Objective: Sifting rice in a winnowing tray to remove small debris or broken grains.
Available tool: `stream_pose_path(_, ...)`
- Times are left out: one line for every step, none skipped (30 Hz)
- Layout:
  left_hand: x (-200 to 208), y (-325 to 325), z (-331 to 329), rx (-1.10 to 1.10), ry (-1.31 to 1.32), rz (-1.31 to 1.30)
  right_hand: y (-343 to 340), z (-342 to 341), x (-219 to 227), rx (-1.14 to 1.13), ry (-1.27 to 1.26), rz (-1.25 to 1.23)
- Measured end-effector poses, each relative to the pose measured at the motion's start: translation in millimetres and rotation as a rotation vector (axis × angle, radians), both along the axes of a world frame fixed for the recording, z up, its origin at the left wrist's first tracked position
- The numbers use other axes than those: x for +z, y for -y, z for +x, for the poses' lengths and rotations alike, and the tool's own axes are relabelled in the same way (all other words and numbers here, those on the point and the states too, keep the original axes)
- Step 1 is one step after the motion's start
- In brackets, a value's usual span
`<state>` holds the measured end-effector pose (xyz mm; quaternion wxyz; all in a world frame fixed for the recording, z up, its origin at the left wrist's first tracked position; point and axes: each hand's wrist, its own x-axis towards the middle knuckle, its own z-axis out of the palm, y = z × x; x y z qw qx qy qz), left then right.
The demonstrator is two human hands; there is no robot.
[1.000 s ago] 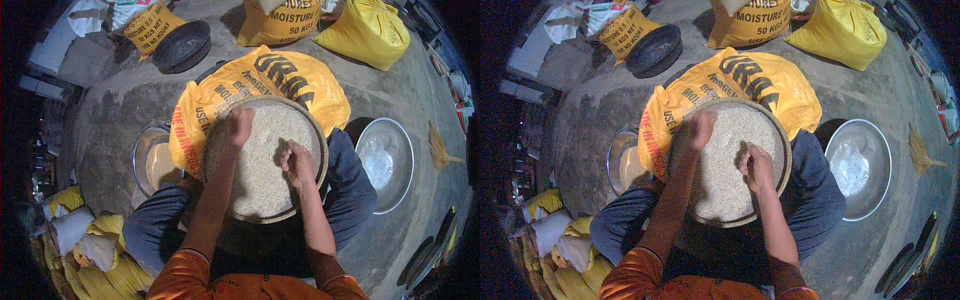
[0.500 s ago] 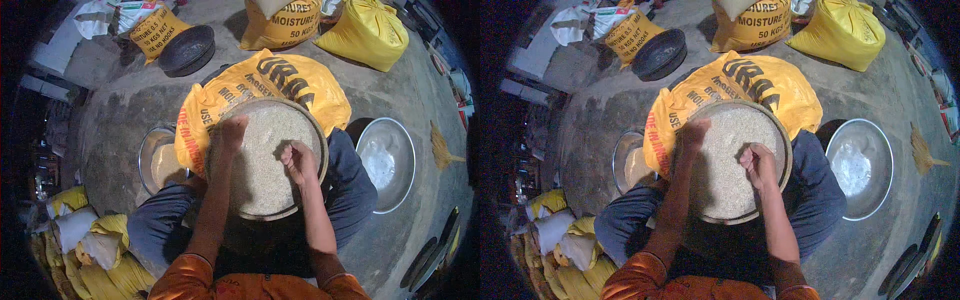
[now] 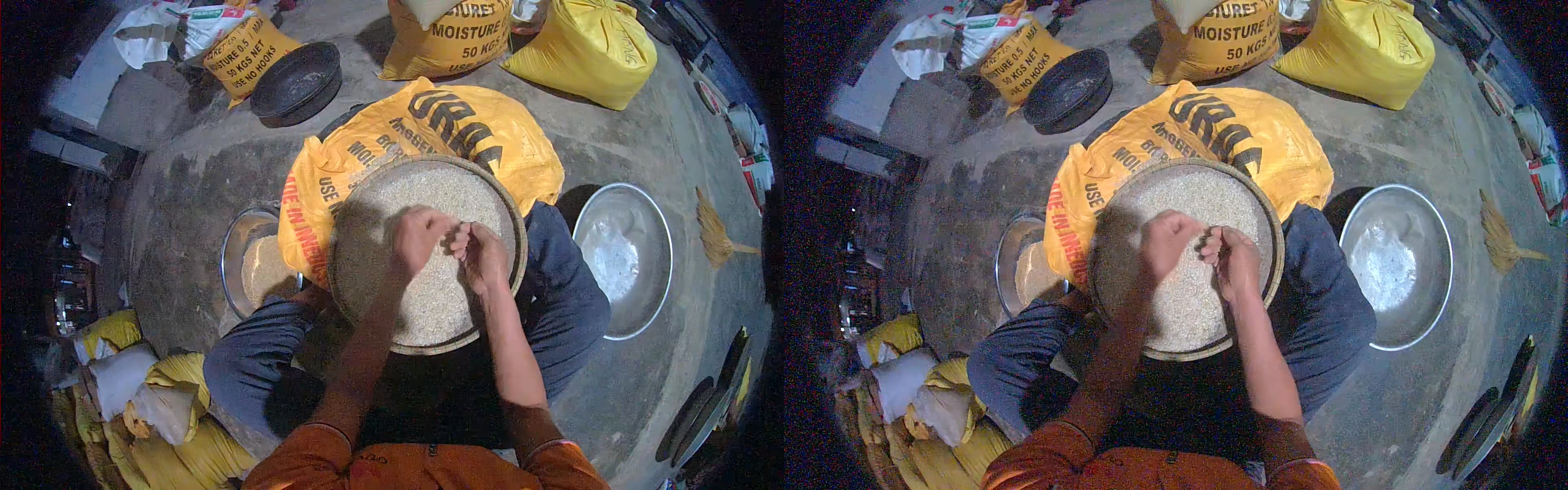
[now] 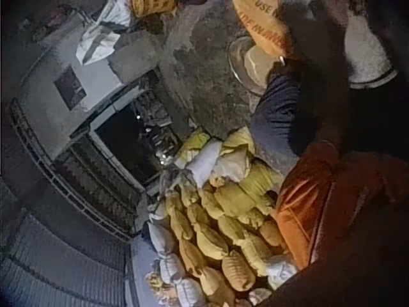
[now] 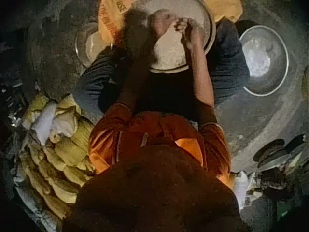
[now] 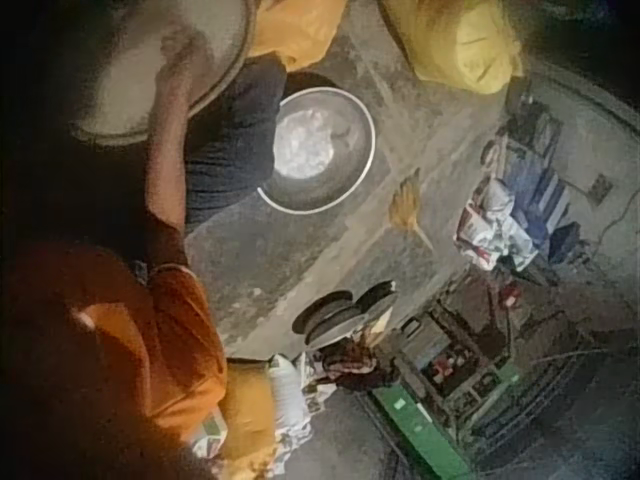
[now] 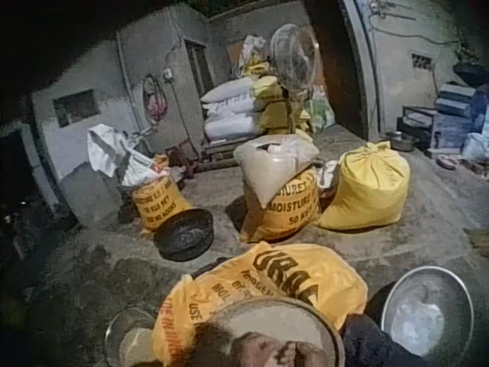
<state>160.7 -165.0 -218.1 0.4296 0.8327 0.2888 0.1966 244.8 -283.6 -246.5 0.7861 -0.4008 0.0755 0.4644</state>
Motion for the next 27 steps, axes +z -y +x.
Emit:
stream_pose_path(-14, -10, 4, -0.001, 0.0, -0.002, 1, 2, -2, 0.004, -0.024, 0.027)
stream_pose_path(-23, -23, 9, 0.054, 0.023, 0.113, 0, 1, 1, 0.007, -0.024, 0.03)
stream_pose_path(-31, -34, 12, 0.11, 0.045, 0.228, -2, -1, 5, 0.023, -0.025, 0.024)
stream_pose_path(-31, -36, 20, 0.104, 0.047, 0.222, 0, 1, 6, 0.028, -0.024, 0.007)
stream_pose_path(-31, -39, 27, 0.093, -0.056, 0.283, 0, 3, 7, 0.023, -0.024, 0.002)
stream_pose_path(-30, -40, 32, 0.084, -0.16, 0.344, -1, 4, 8, 0.019, -0.027, -0.012)
stream_pose_path(-33, -39, 37, 0.078, -0.158, 0.338, 0, 5, 8, 0.013, -0.029, -0.028)
stream_pose_path(-35, -37, 42, 0.085, -0.155, 0.336, 1, 6, 6, 0.009, -0.028, -0.034)
stream_pose_path(-38, -35, 46, 0.093, -0.153, 0.333, 2, 7, 4, -0.001, -0.044, -0.025)
stream_pose_path(-39, -36, 46, 0.094, -0.155, 0.331, 1, 7, 4, -0.007, -0.064, -0.012)
stream_pose_path(-40, -37, 45, 0.072, -0.159, 0.377, 1, 6, 4, -0.006, -0.066, -0.014)
stream_pose_path(-41, -38, 45, 0.049, -0.163, 0.423, 0, 6, 6, -0.014, -0.07, -0.02)
stream_pose_path(-43, -39, 45, 0.051, -0.165, 0.421, -1, 6, 6, -0.021, -0.073, -0.025)
stream_pose_path(-44, -39, 44, 0.04, -0.158, 0.427, -1, 6, 5, -0.019, -0.075, -0.027)
stream_pose_path(-45, -39, 44, 0.028, -0.15, 0.434, -2, 6, 4, -0.021, -0.084, -0.015)
stream_pose_path(-47, -41, 45, 0.029, -0.151, 0.433, -2, 6, 4, -0.023, -0.092, -0.003)
stream_pose_path(-48, -42, 45, 0.026, -0.163, 0.45, -2, 6, 2, -0.022, -0.092, -0.003)
stream_pose_path(-48, -43, 45, 0.022, -0.175, 0.467, -3, 6, -2, -0.018, -0.078, 0.006)
stream_pose_path(-47, -43, 45, 0.021, -0.174, 0.465, -2, 7, -2, -0.016, -0.064, 0.013)
stream_pose_path(-46, -44, 44, 0.02, -0.169, 0.435, -1, 7, -1, -0.018, -0.064, 0.011)
stream_pose_path(-44, -45, 43, 0.02, -0.164, 0.406, 0, 8, 0, -0.023, -0.065, -0.017)
stream_pose_path(-46, -48, 40, 0.024, -0.167, 0.412, -1, 6, 4, -0.022, -0.068, -0.04)
stream_pose_path(-48, -52, 36, 0.067, -0.1, 0.414, -2, 6, 5, -0.018, -0.07, -0.034)
stream_pose_path(-50, -56, 32, 0.109, -0.034, 0.417, -3, 5, 4, -0.01, -0.073, 0.006)
stream_pose_path(-48, -54, 31, 0.106, -0.032, 0.416, -1, 8, 1, -0.01, -0.073, 0.04)
stream_pose_path(-46, -51, 28, 0.114, -0.004, 0.394, 1, 9, -1, -0.014, -0.071, 0.039)
stream_pose_path(-44, -47, 26, 0.122, 0.023, 0.371, 3, 10, -2, -0.023, -0.066, 0.026)
